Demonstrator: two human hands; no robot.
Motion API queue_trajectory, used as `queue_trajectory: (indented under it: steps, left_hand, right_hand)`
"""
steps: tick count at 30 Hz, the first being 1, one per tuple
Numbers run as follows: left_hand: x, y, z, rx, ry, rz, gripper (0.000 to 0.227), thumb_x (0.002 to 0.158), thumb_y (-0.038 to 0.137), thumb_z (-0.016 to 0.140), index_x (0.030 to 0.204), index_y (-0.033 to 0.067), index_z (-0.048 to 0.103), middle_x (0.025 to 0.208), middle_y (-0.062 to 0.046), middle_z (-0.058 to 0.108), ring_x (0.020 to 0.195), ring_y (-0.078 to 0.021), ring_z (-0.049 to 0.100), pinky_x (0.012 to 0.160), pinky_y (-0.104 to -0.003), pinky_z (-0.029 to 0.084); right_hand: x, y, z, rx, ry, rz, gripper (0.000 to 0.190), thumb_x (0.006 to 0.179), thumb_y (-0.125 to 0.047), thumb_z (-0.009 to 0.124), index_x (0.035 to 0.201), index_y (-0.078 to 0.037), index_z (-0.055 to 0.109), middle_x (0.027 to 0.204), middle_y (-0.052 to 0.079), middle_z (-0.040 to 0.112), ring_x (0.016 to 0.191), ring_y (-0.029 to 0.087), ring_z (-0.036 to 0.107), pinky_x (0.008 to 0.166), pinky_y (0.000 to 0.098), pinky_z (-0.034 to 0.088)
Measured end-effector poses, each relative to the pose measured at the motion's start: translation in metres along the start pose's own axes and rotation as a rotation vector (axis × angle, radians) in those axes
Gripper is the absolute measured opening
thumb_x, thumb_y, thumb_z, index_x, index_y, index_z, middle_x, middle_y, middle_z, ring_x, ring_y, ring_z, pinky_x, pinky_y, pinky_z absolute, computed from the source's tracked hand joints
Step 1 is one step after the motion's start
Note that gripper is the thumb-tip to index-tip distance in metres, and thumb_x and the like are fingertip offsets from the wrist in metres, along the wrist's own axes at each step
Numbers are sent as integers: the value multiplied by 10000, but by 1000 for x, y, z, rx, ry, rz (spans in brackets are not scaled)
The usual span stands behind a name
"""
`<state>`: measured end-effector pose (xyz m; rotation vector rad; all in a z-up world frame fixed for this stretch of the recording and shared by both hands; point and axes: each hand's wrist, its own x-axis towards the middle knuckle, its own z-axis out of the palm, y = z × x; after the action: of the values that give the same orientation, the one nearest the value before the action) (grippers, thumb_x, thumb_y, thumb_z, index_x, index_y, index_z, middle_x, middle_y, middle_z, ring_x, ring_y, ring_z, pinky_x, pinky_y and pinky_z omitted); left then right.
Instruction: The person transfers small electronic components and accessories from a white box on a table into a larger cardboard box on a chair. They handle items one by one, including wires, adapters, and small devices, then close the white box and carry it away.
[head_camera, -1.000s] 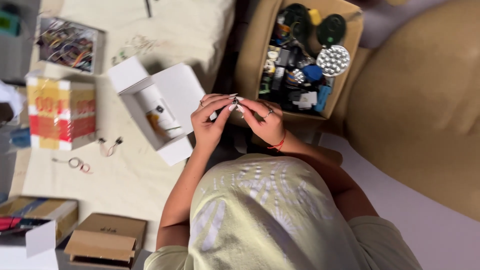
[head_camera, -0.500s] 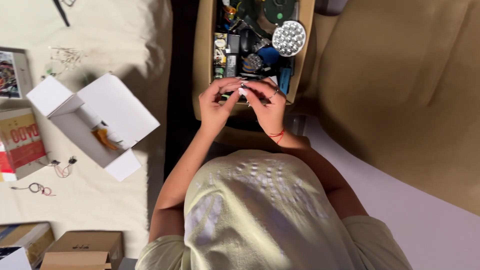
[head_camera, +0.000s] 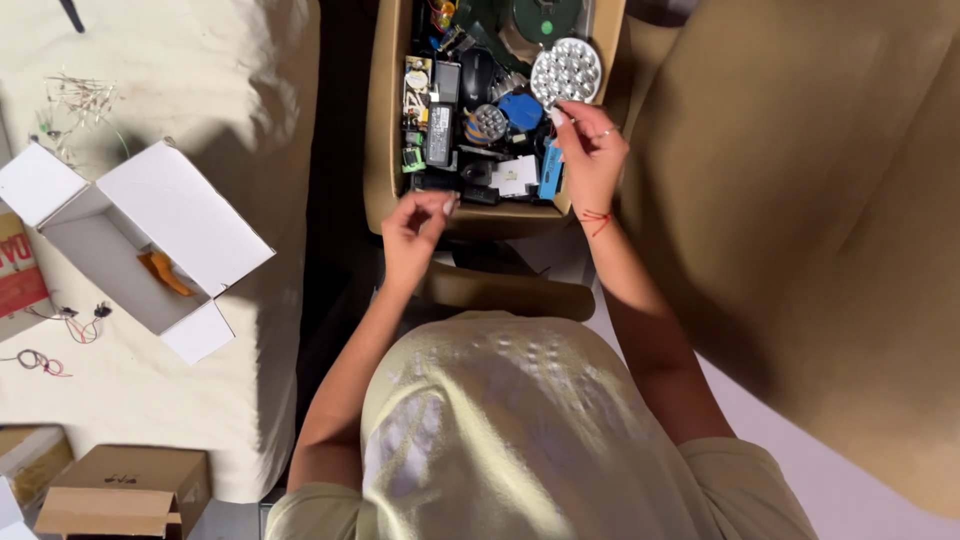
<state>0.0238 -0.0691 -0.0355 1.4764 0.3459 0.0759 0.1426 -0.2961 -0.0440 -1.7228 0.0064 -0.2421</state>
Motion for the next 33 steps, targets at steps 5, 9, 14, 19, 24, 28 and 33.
queue_trajectory:
  steps: [5,9,14,19,24,28,33]
  left_hand:
    - [-28,-20,-18,85,-11,-98,83,937,20,747,1012,50,766,902,-87,760,890,-126,699,843,-292,575]
    - [-37,-34,-26,72,-19,-161,81,955,54,724,1034,50,742,1010,-56,767,944,-117,718,889,-232,577]
    - [-35,-28,-31,86,-5,-174,85,951,55,728,1035,52,738,1009,-52,762,941,-110,716,885,-224,585]
    - [-33,-19,-40,184,14,-132,71,967,78,711,1020,83,758,952,-17,747,879,-82,687,817,-204,548]
    - [-31,-16,-50,184,22,-84,80,977,75,693,1030,73,752,949,-39,724,872,-106,690,840,-223,557]
    - [-31,-17,-56,179,26,-76,77,981,85,694,1028,70,753,955,-40,724,879,-105,683,847,-225,563]
    - [-35,-18,-74,200,98,29,91,914,35,761,985,79,798,763,-100,740,745,-244,672,766,-376,543]
  right_hand:
    - [26,63,23,-71,-117,62,125,962,-48,738,1084,-43,760,946,98,775,677,130,684,580,234,561]
    - [53,99,36,-369,-290,-138,138,980,-93,700,1083,-59,785,1011,74,746,897,210,711,847,321,535]
    - [72,153,50,-450,-375,-189,140,940,-32,706,1050,-50,791,1000,72,614,850,232,659,759,329,539]
    - [77,176,53,-532,-437,-139,157,928,-34,736,1063,-50,814,978,52,598,853,241,665,798,344,543]
    - [76,169,47,-569,-403,-143,198,927,-2,705,1077,-72,814,980,40,621,864,225,667,801,321,532]
    - [66,142,46,-525,-339,-93,160,951,-75,726,1081,-100,816,966,38,621,668,167,579,702,294,484]
    - [37,98,61,-353,-219,-138,160,906,-37,791,1032,-130,821,771,49,589,712,177,588,760,314,511]
